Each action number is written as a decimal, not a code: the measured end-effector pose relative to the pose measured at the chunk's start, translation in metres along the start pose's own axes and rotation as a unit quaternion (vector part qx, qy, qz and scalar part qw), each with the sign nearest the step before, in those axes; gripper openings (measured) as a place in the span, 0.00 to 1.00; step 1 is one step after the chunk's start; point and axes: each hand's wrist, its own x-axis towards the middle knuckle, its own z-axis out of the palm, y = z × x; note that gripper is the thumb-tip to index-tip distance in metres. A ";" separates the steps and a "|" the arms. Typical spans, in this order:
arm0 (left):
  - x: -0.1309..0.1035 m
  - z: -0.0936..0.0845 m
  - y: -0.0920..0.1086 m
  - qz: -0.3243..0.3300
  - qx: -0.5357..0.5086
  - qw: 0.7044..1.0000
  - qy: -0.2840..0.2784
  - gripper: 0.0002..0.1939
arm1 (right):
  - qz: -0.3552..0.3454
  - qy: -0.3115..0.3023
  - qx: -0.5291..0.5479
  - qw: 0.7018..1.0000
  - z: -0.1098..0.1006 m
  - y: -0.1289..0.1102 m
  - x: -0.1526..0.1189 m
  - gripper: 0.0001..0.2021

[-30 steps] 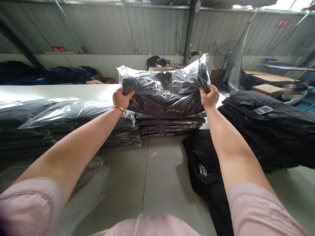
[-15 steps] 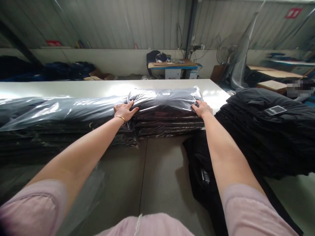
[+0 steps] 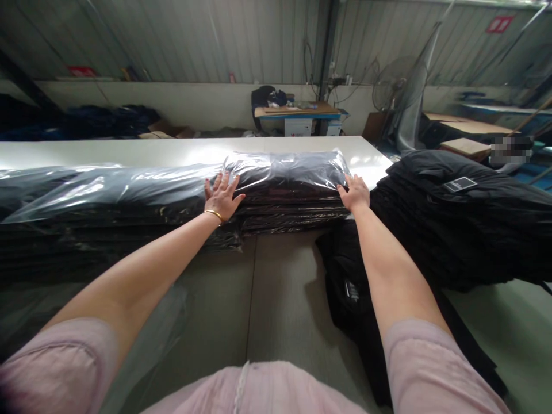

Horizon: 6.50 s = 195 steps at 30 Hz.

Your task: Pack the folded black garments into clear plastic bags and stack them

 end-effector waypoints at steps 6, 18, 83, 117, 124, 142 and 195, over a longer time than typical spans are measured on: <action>-0.096 0.034 0.031 0.117 -0.017 0.992 -0.041 0.33 | 0.058 -0.029 0.020 0.998 0.011 0.037 -0.126 0.28; -0.368 0.124 0.070 0.067 -0.066 0.937 -0.338 0.29 | 0.027 -0.149 -0.123 0.981 -0.024 0.081 -0.424 0.46; -0.470 0.054 -0.020 -0.016 -0.195 0.902 -0.386 0.23 | 0.141 -0.258 -0.203 0.934 -0.038 0.021 -0.384 0.18; -0.485 0.006 -0.099 -0.078 -0.149 0.981 -0.099 0.18 | -0.363 -0.494 0.139 0.778 0.014 -0.222 -0.471 0.14; -0.436 0.041 -0.131 -0.174 -0.180 0.964 -0.088 0.20 | -0.075 -0.162 0.180 0.967 0.002 -0.181 -0.474 0.23; -0.399 0.074 -0.101 -0.074 -0.076 0.939 -0.328 0.32 | 0.043 -0.337 -0.133 0.931 0.018 -0.116 -0.487 0.40; -0.654 -0.117 -0.687 -0.181 -0.112 0.968 -0.135 0.29 | -0.241 -0.337 0.128 0.901 0.193 -0.880 -0.598 0.33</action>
